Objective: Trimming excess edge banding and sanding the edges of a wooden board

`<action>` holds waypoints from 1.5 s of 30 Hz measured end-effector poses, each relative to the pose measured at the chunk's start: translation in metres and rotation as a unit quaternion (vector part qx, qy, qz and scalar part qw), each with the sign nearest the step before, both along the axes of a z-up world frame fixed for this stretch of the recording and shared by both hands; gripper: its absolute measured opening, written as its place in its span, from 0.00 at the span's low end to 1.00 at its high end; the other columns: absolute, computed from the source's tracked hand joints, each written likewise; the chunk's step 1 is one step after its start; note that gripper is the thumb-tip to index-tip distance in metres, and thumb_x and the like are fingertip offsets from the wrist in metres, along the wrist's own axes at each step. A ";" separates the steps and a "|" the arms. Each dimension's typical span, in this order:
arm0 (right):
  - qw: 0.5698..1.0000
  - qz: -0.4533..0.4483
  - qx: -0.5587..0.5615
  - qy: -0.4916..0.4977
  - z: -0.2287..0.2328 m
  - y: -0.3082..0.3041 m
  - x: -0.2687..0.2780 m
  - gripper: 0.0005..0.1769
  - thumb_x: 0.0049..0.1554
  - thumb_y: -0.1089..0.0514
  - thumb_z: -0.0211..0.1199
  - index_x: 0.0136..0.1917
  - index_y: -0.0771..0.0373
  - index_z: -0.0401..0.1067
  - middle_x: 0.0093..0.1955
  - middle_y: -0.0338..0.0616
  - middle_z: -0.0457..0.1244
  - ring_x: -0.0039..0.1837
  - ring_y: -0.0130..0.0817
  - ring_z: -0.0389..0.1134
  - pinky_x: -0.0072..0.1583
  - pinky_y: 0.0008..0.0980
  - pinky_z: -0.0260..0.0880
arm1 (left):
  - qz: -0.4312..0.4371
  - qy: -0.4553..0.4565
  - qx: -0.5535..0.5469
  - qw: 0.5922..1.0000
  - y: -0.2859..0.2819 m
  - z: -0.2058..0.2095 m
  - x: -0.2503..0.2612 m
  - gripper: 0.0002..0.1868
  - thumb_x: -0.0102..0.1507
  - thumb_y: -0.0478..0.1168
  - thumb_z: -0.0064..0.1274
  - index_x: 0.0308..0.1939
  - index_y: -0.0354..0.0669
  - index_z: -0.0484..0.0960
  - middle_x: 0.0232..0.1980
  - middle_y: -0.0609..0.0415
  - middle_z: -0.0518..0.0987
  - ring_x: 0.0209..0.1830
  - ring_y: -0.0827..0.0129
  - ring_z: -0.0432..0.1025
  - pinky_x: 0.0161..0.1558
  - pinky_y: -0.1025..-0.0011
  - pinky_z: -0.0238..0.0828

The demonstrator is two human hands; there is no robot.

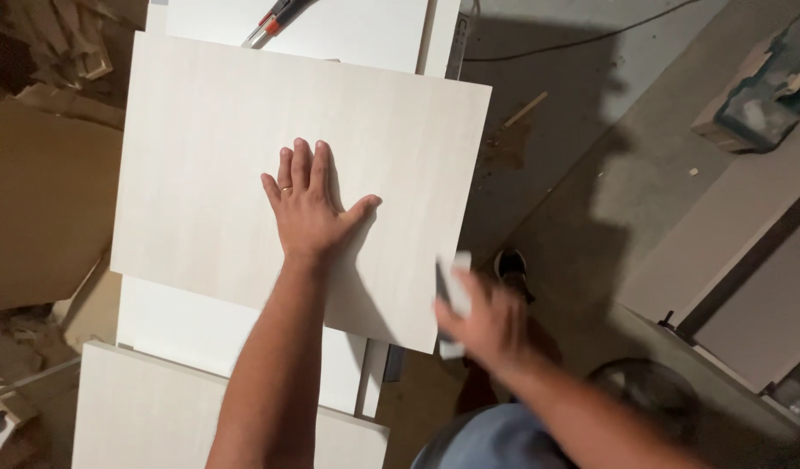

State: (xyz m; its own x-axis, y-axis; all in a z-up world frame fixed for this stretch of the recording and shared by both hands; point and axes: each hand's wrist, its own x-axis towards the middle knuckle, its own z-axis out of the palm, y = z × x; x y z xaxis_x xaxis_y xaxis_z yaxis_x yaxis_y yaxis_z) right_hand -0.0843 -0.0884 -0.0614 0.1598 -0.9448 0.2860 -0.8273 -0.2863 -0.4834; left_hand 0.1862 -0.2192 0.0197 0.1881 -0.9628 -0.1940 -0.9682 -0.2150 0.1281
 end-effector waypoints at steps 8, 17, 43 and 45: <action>0.945 -0.100 0.043 -0.309 -0.018 -0.250 -0.014 0.22 0.59 0.44 0.68 0.65 0.44 0.69 0.44 0.49 0.70 0.47 0.53 0.74 0.49 0.49 0.73 | -0.004 -0.008 -0.004 1.000 0.001 -0.003 -0.001 0.61 0.53 0.83 0.48 0.82 0.59 0.54 0.85 0.52 0.49 0.85 0.55 0.40 0.78 0.41 0.36; 0.948 0.039 0.042 -0.313 -0.029 0.053 0.018 0.33 0.45 0.45 0.74 0.59 0.61 0.72 0.46 0.48 0.68 0.48 0.46 0.72 0.53 0.43 0.73 | 0.001 -0.006 -0.028 1.000 -0.001 -0.014 0.004 0.62 0.52 0.83 0.50 0.82 0.60 0.55 0.84 0.52 0.51 0.85 0.55 0.40 0.78 0.41 0.34; 0.955 -0.080 0.274 -0.082 0.020 -0.113 0.005 0.38 0.54 0.30 0.58 0.73 0.47 0.65 0.37 0.44 0.71 0.33 0.52 0.72 0.38 0.52 0.72 | -0.008 0.039 -0.061 0.997 -0.001 -0.004 -0.001 0.61 0.53 0.84 0.39 0.79 0.49 0.58 0.83 0.42 0.52 0.84 0.49 0.40 0.75 0.36 0.26; 0.976 -0.095 0.019 -0.193 0.012 -0.206 -0.008 0.26 0.60 0.50 0.68 0.69 0.54 0.68 0.39 0.34 0.65 0.33 0.28 0.59 0.33 0.30 0.58 | -0.020 0.033 -0.072 0.997 -0.001 -0.007 -0.001 0.61 0.53 0.84 0.38 0.79 0.48 0.58 0.83 0.41 0.52 0.84 0.47 0.41 0.74 0.33 0.28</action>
